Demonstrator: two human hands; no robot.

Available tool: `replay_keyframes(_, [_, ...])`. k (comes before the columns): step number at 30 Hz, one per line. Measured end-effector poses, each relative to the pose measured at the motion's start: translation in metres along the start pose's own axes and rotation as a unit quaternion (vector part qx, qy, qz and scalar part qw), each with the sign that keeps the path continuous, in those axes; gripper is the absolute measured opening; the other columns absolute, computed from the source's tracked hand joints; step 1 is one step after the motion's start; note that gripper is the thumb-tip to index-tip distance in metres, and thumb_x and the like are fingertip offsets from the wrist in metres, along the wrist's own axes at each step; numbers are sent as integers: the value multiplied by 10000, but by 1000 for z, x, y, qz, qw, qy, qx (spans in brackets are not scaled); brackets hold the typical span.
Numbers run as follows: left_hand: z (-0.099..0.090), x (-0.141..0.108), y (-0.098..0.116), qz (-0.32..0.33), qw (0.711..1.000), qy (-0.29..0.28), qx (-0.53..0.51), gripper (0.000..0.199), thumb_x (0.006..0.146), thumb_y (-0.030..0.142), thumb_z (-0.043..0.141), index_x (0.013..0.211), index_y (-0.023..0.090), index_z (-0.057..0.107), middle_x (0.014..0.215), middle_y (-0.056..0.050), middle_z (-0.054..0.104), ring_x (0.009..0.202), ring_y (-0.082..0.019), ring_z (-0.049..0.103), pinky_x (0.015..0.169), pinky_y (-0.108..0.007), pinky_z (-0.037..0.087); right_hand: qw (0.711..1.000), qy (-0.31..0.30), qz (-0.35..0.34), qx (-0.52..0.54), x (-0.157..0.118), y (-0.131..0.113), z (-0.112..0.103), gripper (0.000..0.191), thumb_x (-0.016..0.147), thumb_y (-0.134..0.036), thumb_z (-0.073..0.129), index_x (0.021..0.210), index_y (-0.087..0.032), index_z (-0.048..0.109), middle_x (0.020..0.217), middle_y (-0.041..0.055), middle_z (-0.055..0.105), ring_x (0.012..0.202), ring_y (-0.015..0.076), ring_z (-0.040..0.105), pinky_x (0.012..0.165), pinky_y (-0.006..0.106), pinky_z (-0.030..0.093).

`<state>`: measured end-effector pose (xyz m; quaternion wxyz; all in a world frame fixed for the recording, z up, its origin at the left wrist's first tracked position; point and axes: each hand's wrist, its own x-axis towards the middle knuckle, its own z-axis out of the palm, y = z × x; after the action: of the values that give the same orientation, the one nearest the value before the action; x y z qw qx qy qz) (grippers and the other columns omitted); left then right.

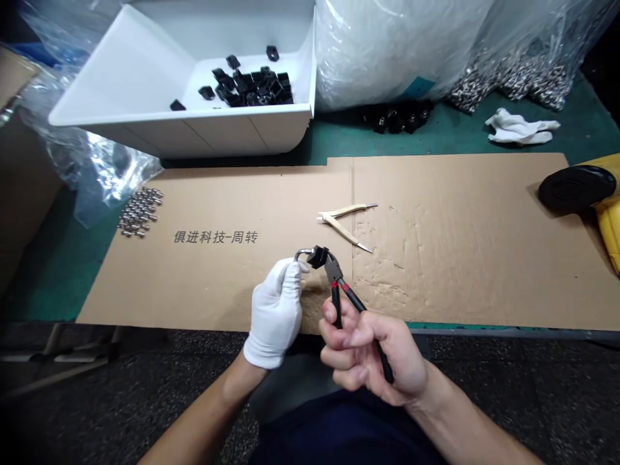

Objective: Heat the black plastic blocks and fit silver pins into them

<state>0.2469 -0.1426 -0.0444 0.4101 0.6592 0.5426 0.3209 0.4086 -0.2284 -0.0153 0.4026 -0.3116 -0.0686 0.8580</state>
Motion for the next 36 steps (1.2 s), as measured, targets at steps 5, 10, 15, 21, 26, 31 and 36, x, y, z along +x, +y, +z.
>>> replay_keyframes(5, [-16,20,3,1,988,-143,57,248,1042,302,455,896,214,636,843,0,689,762,-146,620,778,-246,459,855,170,-36,-489,-21,-36,-11,85,909,-162,549,946,-234,519,909,-1,535,856,186,458,758,332,365])
replay_keyframes(10, [-19,29,7,-43,986,-160,11,269,1022,293,453,812,203,595,769,18,607,721,-136,553,727,-240,448,865,125,2,-486,-17,-58,-12,119,920,-164,495,1007,-230,542,879,-14,520,766,156,459,701,307,387])
replay_keyframes(15, [-21,26,8,-210,935,-225,-175,274,1027,414,470,868,213,566,566,90,348,449,-80,281,429,-187,271,986,67,85,-127,-8,-54,-23,265,772,-169,583,1032,-202,544,799,-37,367,581,85,207,474,218,158])
replay_keyframes(21, [-18,22,8,-277,897,-218,-267,291,1030,467,494,881,221,536,546,110,303,411,-47,202,381,-138,199,993,64,63,-75,-6,-44,-23,290,748,-158,600,1034,-195,568,810,-25,381,599,87,220,487,214,179])
replay_keyframes(26, [-17,22,6,-294,882,-202,-308,306,1032,494,483,894,226,530,545,114,287,405,-45,177,364,-138,182,985,117,16,-130,-5,-37,-20,282,782,-154,567,1058,-211,561,828,-24,414,618,98,260,514,235,207])
replay_keyframes(31, [-24,17,4,-316,861,-211,-337,340,1027,539,454,899,229,511,559,113,282,408,-48,161,364,-152,142,975,146,-11,-165,-2,-35,-18,289,814,-208,573,1099,-221,531,857,-27,424,617,95,277,526,246,218])
replay_keyframes(36, [-25,18,-7,-319,844,-194,-384,445,954,685,493,925,241,494,554,118,275,425,-55,125,382,-175,90,933,181,-79,-300,10,-72,9,298,816,-271,578,1098,-223,495,822,-38,410,610,100,275,538,256,212])
